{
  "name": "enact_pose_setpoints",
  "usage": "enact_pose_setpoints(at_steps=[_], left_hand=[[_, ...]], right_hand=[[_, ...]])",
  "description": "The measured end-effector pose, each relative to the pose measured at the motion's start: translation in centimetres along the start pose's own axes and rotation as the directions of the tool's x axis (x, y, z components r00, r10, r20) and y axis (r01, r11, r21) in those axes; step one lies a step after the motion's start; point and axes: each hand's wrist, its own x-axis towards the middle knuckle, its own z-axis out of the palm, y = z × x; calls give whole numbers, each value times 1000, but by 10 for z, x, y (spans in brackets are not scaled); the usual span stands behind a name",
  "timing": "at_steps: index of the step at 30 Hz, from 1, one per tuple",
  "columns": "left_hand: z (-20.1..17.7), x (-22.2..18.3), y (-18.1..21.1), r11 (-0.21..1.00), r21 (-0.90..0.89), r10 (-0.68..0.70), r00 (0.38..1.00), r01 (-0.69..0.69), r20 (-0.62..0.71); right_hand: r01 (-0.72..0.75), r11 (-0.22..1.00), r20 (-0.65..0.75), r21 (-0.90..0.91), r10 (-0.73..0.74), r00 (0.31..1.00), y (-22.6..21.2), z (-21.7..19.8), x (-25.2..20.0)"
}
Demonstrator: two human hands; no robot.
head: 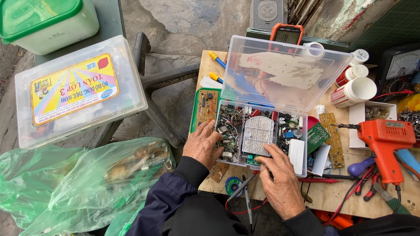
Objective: Sorting through a box of electronic components, inspecting them, and using a multimeter to test parts.
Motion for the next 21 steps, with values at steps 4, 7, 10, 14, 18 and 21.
enact_pose_setpoints(at_steps=[4, 7, 10, 14, 18, 21], left_hand=[[-4, 2, 2, 1000, -10, -17, 999, 17, 30], [-9, 3, 5, 1000, 24, -12, 999, 11, 46], [-7, 3, 6, 999, 46, -28, 998, 25, 65], [1, 1, 3, 1000, 9, -22, 1000, 22, 21], [7, 1, 2, 1000, -2, -31, 1000, 31, -2], [5, 2, 2, 999, 11, -39, 999, 38, 10]], right_hand=[[4, 1000, -7, -4, -4, 1000, 1, 1, 0], [4, 1000, -2, -14, -4, 1000, 2, 2, 0], [4, 1000, 5, -10, -4, 1000, 3, 1, 0], [8, 1000, 4, -14, -8, 1000, 2, 1, 0], [2, 1000, 5, -8, -2, 1000, 4, 1, -1], [21, 1000, -25, -11, -22, 999, 4, 2, -1]])
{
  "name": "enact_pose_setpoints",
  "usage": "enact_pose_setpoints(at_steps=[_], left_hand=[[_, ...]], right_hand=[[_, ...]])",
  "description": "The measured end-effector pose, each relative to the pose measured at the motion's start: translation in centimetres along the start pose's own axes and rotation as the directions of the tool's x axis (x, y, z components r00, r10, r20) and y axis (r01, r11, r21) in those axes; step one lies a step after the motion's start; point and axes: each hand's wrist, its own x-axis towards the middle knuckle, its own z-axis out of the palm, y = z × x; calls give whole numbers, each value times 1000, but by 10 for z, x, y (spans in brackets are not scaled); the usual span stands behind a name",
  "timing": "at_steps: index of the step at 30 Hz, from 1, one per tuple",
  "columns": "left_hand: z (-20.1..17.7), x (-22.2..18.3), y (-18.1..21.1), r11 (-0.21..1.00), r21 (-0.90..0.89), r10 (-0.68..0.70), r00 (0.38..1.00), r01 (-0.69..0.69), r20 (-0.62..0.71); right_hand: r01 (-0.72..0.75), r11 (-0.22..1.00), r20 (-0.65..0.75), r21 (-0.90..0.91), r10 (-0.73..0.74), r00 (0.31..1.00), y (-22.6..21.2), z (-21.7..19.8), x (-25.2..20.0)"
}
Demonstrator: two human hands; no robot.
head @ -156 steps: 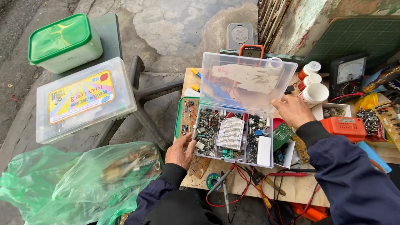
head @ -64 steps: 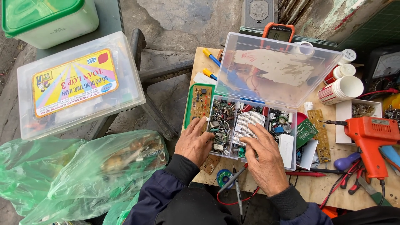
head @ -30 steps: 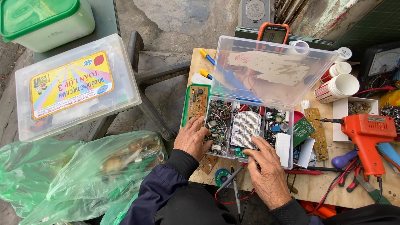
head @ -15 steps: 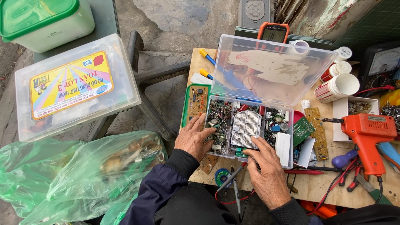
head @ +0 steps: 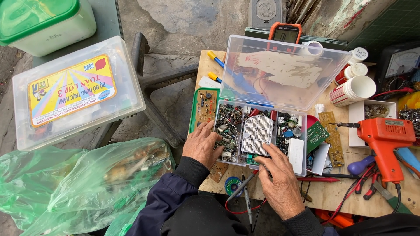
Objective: Sorting through a box of electronic components, inspecting them, and using a multimeter to test parts.
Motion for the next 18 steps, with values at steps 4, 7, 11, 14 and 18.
enact_pose_setpoints(at_steps=[4, 7, 11, 14, 18], left_hand=[[-2, -1, 3, 999, 45, 21, 999, -19, -30], [-5, -1, 7, 997, 65, 48, 991, -40, -125], [-13, -1, 18, 996, -5, 90, 983, -92, -160], [-16, -4, 21, 987, 14, 157, 972, -157, -177], [-13, -2, 17, 985, 71, 168, 964, -157, -207]], right_hand=[[0, 1000, 9, -3, 0, 1000, 1, 0, 0], [-3, 1000, 24, 4, 3, 1000, 1, 0, 0], [14, 1000, -5, 0, -14, 1000, 2, 0, 0], [11, 1000, -3, 0, -11, 1000, 0, 1, 0], [2, 1000, 14, -3, -2, 1000, -1, -1, 0]])
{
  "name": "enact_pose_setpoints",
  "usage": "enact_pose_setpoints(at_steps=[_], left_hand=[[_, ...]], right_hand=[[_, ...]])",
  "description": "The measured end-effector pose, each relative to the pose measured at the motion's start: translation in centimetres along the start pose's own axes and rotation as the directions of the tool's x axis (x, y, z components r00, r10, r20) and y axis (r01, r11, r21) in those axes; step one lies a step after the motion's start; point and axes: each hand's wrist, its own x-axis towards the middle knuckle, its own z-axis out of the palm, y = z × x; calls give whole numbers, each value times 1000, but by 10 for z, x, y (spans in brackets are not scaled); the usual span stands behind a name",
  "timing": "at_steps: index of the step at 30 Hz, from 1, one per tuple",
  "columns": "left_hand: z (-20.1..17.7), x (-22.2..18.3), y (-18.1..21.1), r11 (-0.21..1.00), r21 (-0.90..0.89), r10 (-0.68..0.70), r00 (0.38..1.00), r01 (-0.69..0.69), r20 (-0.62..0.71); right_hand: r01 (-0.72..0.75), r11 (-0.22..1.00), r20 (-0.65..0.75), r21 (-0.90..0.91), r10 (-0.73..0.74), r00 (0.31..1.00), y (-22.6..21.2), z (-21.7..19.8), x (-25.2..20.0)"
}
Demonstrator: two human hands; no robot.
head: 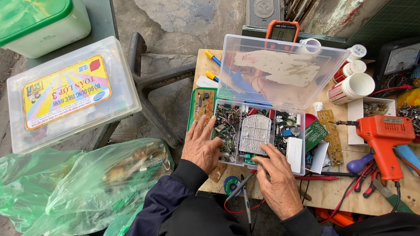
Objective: Sorting through a box of electronic components, inspecting them, and using a multimeter to test parts.
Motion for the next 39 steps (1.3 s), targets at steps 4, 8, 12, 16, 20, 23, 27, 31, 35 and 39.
enact_pose_setpoints(at_steps=[4, 8, 12, 16, 20, 23, 27, 31, 35, 39], left_hand=[[-5, 0, 0, 1000, 20, 5, 1000, -5, -4], [-3, -3, 0, 999, 20, -25, 1000, 25, 17], [-3, -7, 2, 993, -105, -59, 998, 63, 33], [-8, -5, 5, 996, -73, -53, 998, 56, 39], [-13, -3, 5, 999, -47, -21, 999, 23, 48], [-17, -1, 5, 999, -45, -7, 999, 9, 47], [-20, -1, 6, 997, -81, -5, 997, 12, 78], [-10, 1, 2, 999, -53, 10, 997, -6, 77], [-10, 7, 7, 993, -90, 75, 996, -70, 50], [-14, 11, 8, 985, -101, 147, 984, -137, 97]], right_hand=[[-7, 1000, 0, 24, 7, 1000, 0, 0, 0], [-17, 1000, -1, 15, 17, 1000, 1, 1, 1], [17, 1000, -16, 15, -17, 1000, 4, 2, 1], [6, 1000, -20, -6, -7, 1000, 4, 3, 0], [3, 1000, -15, -1, -3, 1000, 4, 3, 0], [12, 1000, -22, 8, -12, 1000, 4, 3, 1], [41, 999, -50, -2, -41, 998, 5, 4, 2], [39, 999, -48, -12, -40, 998, 6, 5, 1], [30, 1000, -36, -10, -30, 999, 6, 5, 1], [-3, 1000, -6, -9, 3, 1000, 6, 5, 1]])
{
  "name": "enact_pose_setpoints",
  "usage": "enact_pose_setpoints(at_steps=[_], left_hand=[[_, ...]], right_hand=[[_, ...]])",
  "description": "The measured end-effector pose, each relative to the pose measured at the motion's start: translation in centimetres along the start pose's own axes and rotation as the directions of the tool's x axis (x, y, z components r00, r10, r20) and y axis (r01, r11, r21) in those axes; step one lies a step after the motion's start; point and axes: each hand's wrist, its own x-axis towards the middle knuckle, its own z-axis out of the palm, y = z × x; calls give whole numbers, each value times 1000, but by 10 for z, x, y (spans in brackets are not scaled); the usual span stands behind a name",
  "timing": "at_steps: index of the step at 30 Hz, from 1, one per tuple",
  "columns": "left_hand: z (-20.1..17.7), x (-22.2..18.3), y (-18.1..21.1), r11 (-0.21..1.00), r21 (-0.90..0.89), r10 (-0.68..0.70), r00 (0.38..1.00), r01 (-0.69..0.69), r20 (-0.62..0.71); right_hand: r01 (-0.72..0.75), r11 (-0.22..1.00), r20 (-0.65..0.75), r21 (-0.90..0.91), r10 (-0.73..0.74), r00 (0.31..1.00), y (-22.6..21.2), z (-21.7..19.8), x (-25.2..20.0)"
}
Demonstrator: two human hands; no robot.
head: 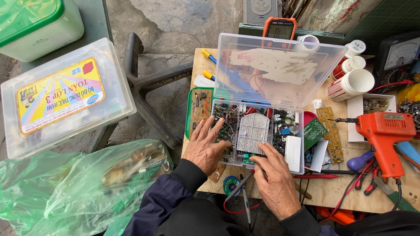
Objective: Sorting through a box of electronic components, inspecting them, and using a multimeter to test parts.
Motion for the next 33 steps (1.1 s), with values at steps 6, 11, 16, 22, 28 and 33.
enact_pose_setpoints(at_steps=[6, 11, 16, 22, 28, 33], left_hand=[[13, -4, -9, 995, 102, -20, 1000, 21, -10], [9, 6, 3, 998, -2, -66, 996, 66, -60], [24, 21, -7, 995, 84, -58, 998, 59, -17], [30, 38, -19, 991, 122, -73, 981, 52, 180], [9, 59, -11, 980, 194, -101, 927, 31, 361], [13, 58, -7, 980, 201, -80, 938, 11, 336]], right_hand=[[2, 1000, 8, -28, -2, 1000, 2, 1, 0], [11, 999, -4, -33, -11, 1000, 3, 2, -1], [17, 999, -15, -33, -17, 1000, 3, 0, 0], [15, 1000, -24, -19, -16, 1000, 4, -2, 0], [-26, 1000, 10, -17, 26, 1000, 5, -4, 1], [-20, 1000, 5, -21, 20, 1000, 8, -3, 0]])
